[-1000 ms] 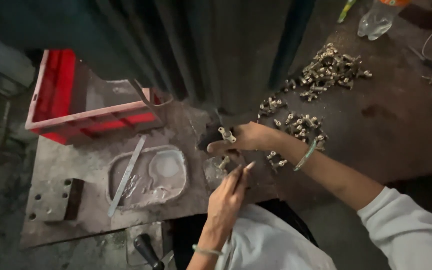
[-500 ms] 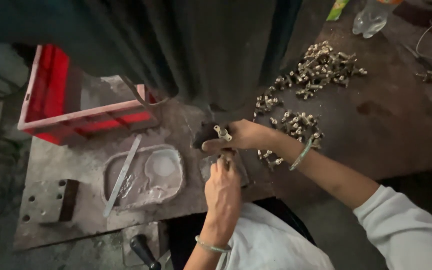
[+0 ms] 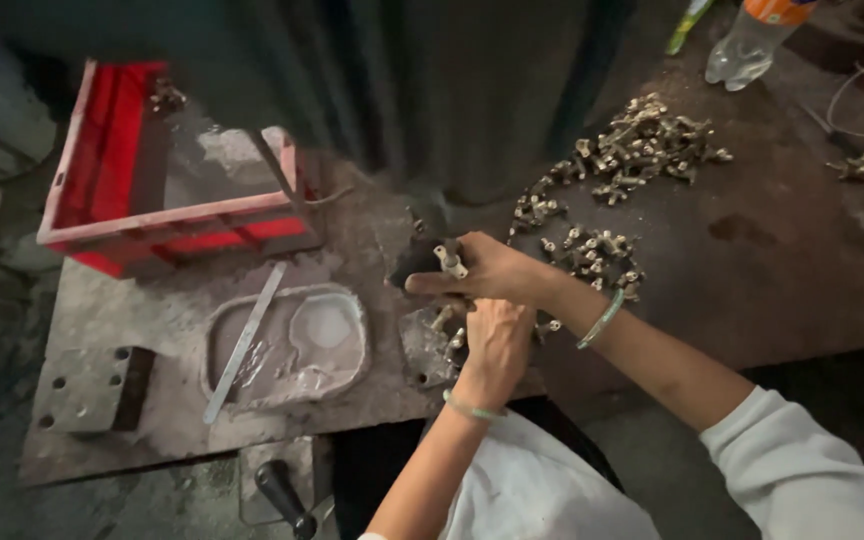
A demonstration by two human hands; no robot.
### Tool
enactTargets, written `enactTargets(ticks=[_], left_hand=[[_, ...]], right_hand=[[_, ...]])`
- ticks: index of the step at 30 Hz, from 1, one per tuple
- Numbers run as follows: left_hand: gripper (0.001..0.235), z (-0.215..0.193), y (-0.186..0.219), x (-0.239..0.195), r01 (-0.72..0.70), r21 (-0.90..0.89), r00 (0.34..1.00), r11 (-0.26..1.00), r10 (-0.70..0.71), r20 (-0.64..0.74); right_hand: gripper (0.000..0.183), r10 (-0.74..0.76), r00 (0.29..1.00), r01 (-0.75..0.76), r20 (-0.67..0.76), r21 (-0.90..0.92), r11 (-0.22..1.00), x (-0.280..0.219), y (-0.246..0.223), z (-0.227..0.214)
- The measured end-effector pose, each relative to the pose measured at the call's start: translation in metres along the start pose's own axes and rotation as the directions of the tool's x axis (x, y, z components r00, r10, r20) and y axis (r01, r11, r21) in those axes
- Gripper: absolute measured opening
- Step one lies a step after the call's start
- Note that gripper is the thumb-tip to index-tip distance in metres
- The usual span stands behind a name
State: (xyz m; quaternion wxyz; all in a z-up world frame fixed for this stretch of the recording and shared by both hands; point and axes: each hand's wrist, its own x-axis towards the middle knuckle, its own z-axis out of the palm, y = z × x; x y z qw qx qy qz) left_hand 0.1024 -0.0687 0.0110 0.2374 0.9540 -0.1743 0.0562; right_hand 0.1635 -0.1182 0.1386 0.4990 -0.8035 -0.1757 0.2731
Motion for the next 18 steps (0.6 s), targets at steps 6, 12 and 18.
enactTargets(ticks=[6, 12, 18], left_hand=[[0.027, -0.065, 0.005, -0.091, 0.123, -0.708, 0.988, 0.696, -0.154, 0.020], [0.024, -0.130, -0.056, -0.142, 0.215, -0.626, 0.893, 0.749, -0.411, -0.185], [0.018, -0.165, -0.110, -0.125, 0.237, -0.246, 0.876, 0.940, -0.317, -0.364]], right_hand=[[0.033, -0.099, 0.907, 0.250, -0.410, 0.333, 0.909, -0.003, 0.010, 0.055], [0.034, -0.183, 0.849, 0.360, -0.496, 0.290, 0.887, 0.005, 0.047, 0.038], [0.019, -0.121, 0.804, 0.433, -0.582, 0.434, 0.790, 0.004, 0.011, 0.071]])
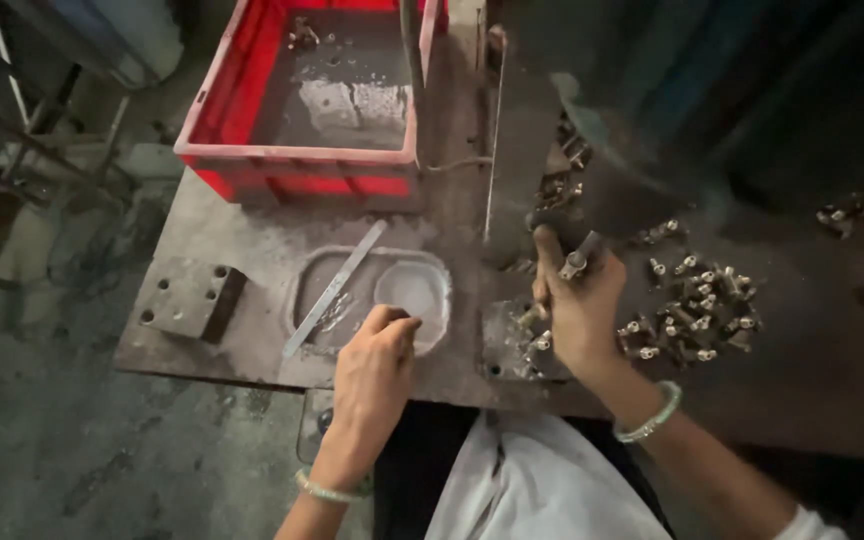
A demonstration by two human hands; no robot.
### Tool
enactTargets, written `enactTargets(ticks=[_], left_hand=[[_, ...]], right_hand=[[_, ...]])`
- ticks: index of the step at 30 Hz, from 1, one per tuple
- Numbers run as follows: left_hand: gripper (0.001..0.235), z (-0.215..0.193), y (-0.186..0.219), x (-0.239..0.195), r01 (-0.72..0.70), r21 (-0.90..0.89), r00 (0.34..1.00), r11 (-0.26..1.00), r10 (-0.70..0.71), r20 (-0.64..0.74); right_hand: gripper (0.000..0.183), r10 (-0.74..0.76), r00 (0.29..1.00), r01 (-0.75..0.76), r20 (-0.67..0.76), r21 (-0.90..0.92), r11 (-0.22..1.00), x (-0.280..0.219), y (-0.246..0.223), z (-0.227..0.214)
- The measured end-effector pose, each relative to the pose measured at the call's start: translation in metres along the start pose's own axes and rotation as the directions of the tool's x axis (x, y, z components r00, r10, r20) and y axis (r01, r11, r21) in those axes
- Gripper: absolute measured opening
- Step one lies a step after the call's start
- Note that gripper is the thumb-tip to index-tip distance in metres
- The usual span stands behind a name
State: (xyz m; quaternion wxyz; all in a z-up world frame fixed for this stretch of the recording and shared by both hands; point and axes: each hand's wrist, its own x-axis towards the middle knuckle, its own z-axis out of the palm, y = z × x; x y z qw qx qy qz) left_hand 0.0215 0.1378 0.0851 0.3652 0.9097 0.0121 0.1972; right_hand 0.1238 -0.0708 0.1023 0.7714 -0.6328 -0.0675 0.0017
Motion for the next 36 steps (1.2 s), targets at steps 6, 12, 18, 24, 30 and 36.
enactTargets(ticks=[6, 12, 18, 24, 30, 36], left_hand=[[0.013, 0.033, -0.024, -0.005, -0.111, 0.181, 0.979, 0.977, 0.077, 0.188], [0.015, 0.029, -0.031, 0.003, 0.085, 0.029, 0.988, 0.996, -0.088, 0.125], [0.021, 0.018, -0.045, -0.003, 0.591, -0.644, 0.805, 0.486, -0.407, 0.432], [0.015, 0.069, -0.007, -0.041, 0.441, -0.788, 0.894, 0.430, -0.287, 0.343], [0.020, 0.083, 0.046, -0.059, 0.265, -0.442, 0.964, 0.857, -0.223, 0.146], [0.021, 0.091, 0.050, -0.049, -0.052, -0.263, 0.997, 0.963, 0.035, -0.067]], right_hand=[[0.019, 0.094, 0.996, -0.094, -0.002, 0.056, 0.994, 0.002, -0.001, -0.005], [0.027, 0.016, 1.000, -0.016, 0.004, 0.006, 1.000, 0.005, 0.019, -0.017], [0.017, 0.055, 0.998, -0.054, -0.012, 0.059, 0.997, 0.002, 0.000, -0.008], [0.020, 0.055, 0.998, -0.055, -0.003, 0.049, 0.997, 0.002, -0.004, -0.012], [0.022, 0.052, 0.997, -0.053, 0.049, 0.022, 0.998, 0.001, -0.013, -0.006], [0.026, 0.028, 0.998, -0.029, 0.062, 0.022, 0.999, 0.000, -0.001, -0.011]])
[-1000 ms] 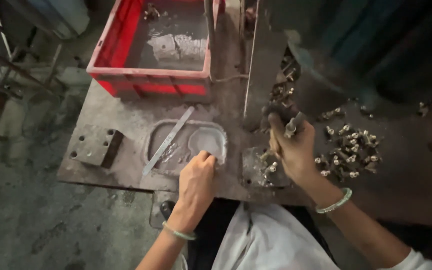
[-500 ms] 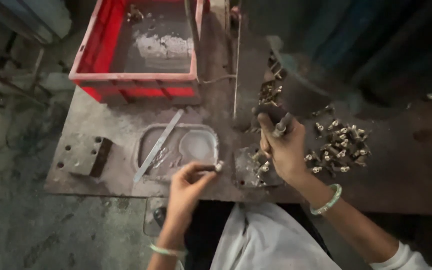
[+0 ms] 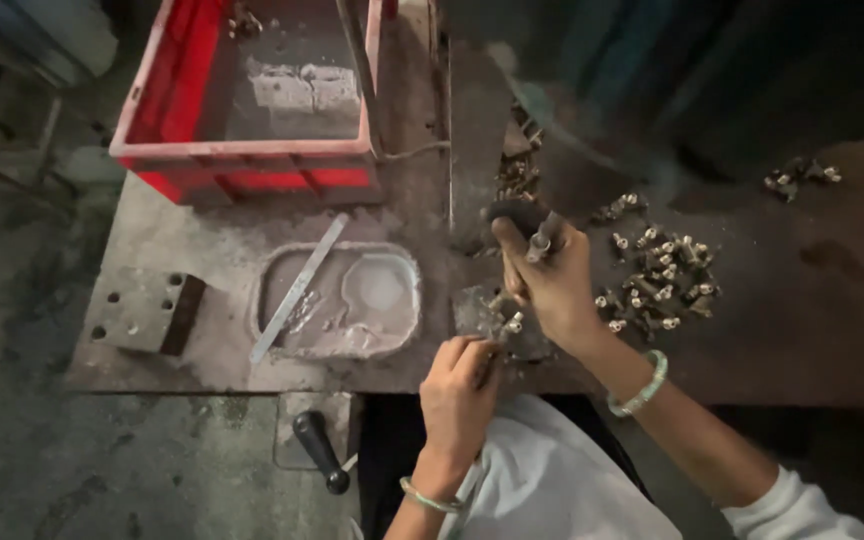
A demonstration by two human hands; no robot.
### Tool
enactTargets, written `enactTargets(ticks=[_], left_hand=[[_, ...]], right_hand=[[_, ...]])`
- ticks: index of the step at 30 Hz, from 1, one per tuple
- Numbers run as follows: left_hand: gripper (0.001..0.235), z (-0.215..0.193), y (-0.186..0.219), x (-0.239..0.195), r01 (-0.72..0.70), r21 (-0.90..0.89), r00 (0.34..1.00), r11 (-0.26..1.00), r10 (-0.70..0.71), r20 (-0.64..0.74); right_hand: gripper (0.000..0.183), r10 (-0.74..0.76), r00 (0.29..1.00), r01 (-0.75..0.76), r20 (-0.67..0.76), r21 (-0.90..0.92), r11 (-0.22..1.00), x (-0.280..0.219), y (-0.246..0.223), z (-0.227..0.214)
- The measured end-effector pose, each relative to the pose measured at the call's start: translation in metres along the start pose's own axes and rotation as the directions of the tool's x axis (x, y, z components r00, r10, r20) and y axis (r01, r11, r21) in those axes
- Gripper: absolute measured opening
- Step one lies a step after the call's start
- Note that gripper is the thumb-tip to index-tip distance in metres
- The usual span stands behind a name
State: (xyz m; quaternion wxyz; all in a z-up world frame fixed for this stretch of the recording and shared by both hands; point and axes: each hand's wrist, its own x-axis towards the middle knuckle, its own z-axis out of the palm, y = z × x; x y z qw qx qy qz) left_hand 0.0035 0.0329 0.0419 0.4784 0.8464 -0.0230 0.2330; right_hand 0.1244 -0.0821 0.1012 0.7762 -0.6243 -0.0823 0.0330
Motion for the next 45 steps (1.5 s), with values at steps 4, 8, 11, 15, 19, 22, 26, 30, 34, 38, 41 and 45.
enactTargets(ticks=[4, 8, 11, 15, 19, 22, 26, 30, 34, 38, 41, 45], left_hand=[[0.017, -0.003, 0.002, 0.006, 0.096, -0.027, 0.993, 0.995, -0.094, 0.068], [0.015, -0.013, 0.007, 0.020, 0.048, 0.058, 0.998, 0.997, -0.049, 0.026], [0.020, -0.005, 0.013, 0.044, -0.055, 0.139, 0.998, 0.989, 0.050, 0.040], [0.018, 0.022, 0.002, 0.065, -0.105, 0.241, 0.981, 0.965, 0.061, 0.186], [0.021, 0.019, 0.001, 0.062, -0.172, 0.321, 0.957, 0.931, 0.081, 0.280], [0.024, 0.006, -0.005, 0.043, 0.085, 0.050, 0.987, 0.995, -0.091, 0.132], [0.036, 0.001, -0.023, 0.012, 0.618, -0.681, 0.762, 0.394, -0.513, 0.394], [0.036, -0.005, -0.022, -0.008, 0.636, -0.721, 0.692, 0.276, -0.617, 0.374], [0.036, -0.004, -0.024, -0.015, 0.648, -0.713, 0.658, 0.268, -0.668, 0.347], [0.046, -0.006, -0.021, -0.020, 0.624, -0.724, 0.689, 0.293, -0.644, 0.334], [0.048, -0.005, -0.021, -0.018, 0.601, -0.740, 0.714, 0.301, -0.618, 0.329], [0.043, -0.023, 0.006, 0.020, 0.487, -0.708, 0.833, 0.511, -0.514, 0.202]], right_hand=[[0.021, 0.017, 1.000, -0.017, -0.006, -0.055, 0.998, 0.006, 0.000, -0.005], [0.032, -0.023, 1.000, 0.023, 0.004, 0.030, 0.999, 0.003, 0.011, -0.007], [0.032, 0.010, 0.999, -0.012, 0.045, 0.039, 0.999, 0.006, 0.007, -0.010], [0.021, 0.035, 0.999, -0.035, 0.000, -0.047, 0.998, 0.001, -0.002, 0.002], [0.042, -0.012, 1.000, 0.010, -0.020, -0.087, 0.996, 0.012, 0.016, -0.012], [0.045, -0.010, 1.000, 0.009, -0.025, -0.022, 1.000, 0.006, 0.015, -0.004], [0.035, -0.024, 0.999, 0.019, -0.046, -0.099, 0.995, 0.006, 0.008, -0.002], [0.027, -0.017, 1.000, 0.014, -0.024, -0.086, 0.996, 0.000, -0.005, 0.006], [0.044, -0.076, 0.997, 0.074, -0.006, -0.134, 0.988, 0.007, 0.001, -0.004], [0.041, -0.022, 1.000, 0.021, -0.010, -0.113, 0.993, 0.005, -0.007, 0.002], [0.044, -0.037, 0.999, 0.035, -0.014, -0.124, 0.992, 0.003, 0.001, 0.000], [0.040, -0.033, 0.998, 0.025, -0.044, -0.168, 0.986, 0.009, 0.004, -0.001]])
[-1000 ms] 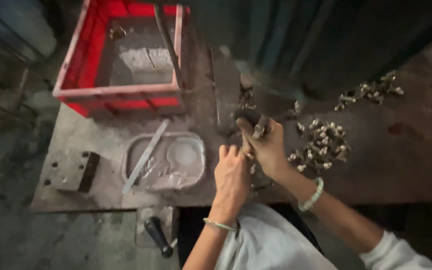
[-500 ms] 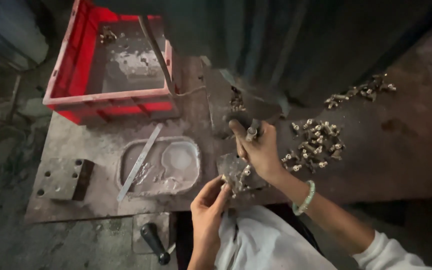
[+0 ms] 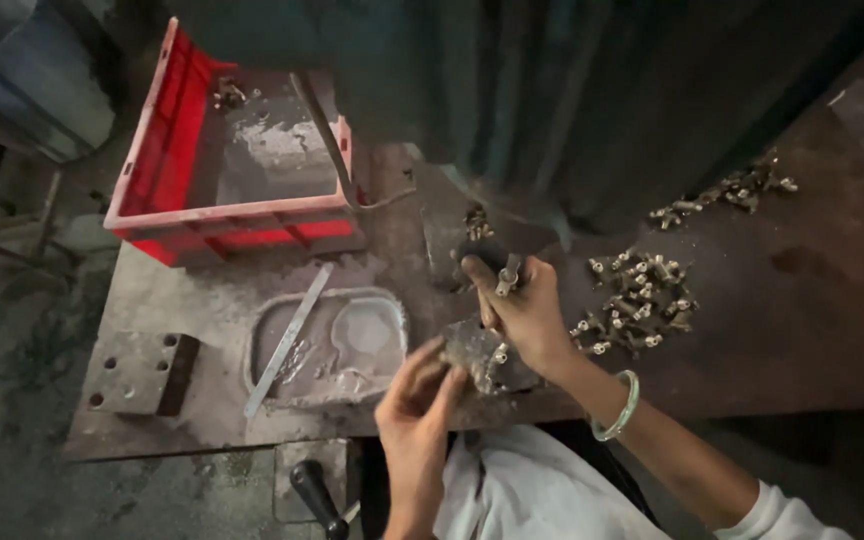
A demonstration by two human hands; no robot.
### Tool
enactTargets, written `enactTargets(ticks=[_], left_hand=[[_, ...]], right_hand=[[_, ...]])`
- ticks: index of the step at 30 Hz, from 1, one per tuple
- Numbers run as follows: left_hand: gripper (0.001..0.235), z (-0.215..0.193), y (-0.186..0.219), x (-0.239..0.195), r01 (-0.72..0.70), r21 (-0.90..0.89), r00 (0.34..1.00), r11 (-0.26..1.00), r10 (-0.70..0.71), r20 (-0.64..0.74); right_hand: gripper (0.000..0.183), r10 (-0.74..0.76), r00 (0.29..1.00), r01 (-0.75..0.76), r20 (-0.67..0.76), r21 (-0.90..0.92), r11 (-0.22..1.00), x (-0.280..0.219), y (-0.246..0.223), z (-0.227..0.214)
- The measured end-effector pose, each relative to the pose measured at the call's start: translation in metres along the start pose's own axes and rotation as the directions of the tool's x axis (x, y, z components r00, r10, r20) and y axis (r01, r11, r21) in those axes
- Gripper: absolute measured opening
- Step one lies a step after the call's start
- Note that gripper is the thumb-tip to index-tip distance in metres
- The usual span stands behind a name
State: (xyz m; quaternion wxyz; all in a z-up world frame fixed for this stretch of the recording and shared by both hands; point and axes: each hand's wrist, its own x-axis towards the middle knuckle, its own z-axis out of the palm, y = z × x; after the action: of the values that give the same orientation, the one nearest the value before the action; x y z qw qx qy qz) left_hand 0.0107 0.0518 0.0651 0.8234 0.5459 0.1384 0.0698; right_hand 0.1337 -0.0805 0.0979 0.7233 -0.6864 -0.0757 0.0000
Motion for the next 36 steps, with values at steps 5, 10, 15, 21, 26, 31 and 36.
enactTargets(ticks=[5, 10, 15, 21, 26, 31, 36], left_hand=[[0.041, 0.052, 0.133, -0.032, -0.560, 0.256, 0.825, 0.788, 0.558, 0.086], [0.044, 0.046, 0.063, 0.015, -0.849, 0.483, 0.474, 0.214, 0.711, 0.520], [0.039, 0.029, 0.021, 0.026, -0.677, 0.650, 0.669, 0.345, 0.657, 0.349], [0.035, 0.041, 0.043, 0.016, -0.327, 0.632, 0.944, 0.703, 0.213, 0.252], [0.025, -0.030, 0.009, 0.003, -0.288, 0.599, 0.858, 0.748, -0.076, 0.507], [0.021, -0.051, 0.065, 0.035, -0.272, 0.270, 0.951, 0.924, 0.214, 0.224], [0.036, -0.016, 0.056, 0.030, -0.398, 0.704, 0.886, 0.589, 0.445, 0.128]], right_hand=[[0.019, 0.068, 0.992, -0.069, 0.107, -0.002, 0.998, -0.002, 0.016, -0.020], [0.026, 0.113, 0.974, -0.155, 0.194, 0.217, 0.964, -0.006, 0.068, -0.037], [0.047, -0.296, 0.946, 0.323, 0.131, -0.420, 0.848, 0.006, 0.181, -0.103], [0.021, -0.241, 0.889, 0.445, 0.389, -0.617, 0.648, -0.059, 0.102, -0.079], [0.040, 0.307, 0.774, 0.247, 0.554, -0.711, 0.659, -0.073, 0.003, -0.077], [0.017, 0.024, 0.843, 0.423, 0.538, -0.689, 0.589, -0.070, 0.041, -0.073], [0.016, -0.234, 0.837, 0.539, 0.495, -0.674, 0.505, -0.065, 0.076, -0.068]])
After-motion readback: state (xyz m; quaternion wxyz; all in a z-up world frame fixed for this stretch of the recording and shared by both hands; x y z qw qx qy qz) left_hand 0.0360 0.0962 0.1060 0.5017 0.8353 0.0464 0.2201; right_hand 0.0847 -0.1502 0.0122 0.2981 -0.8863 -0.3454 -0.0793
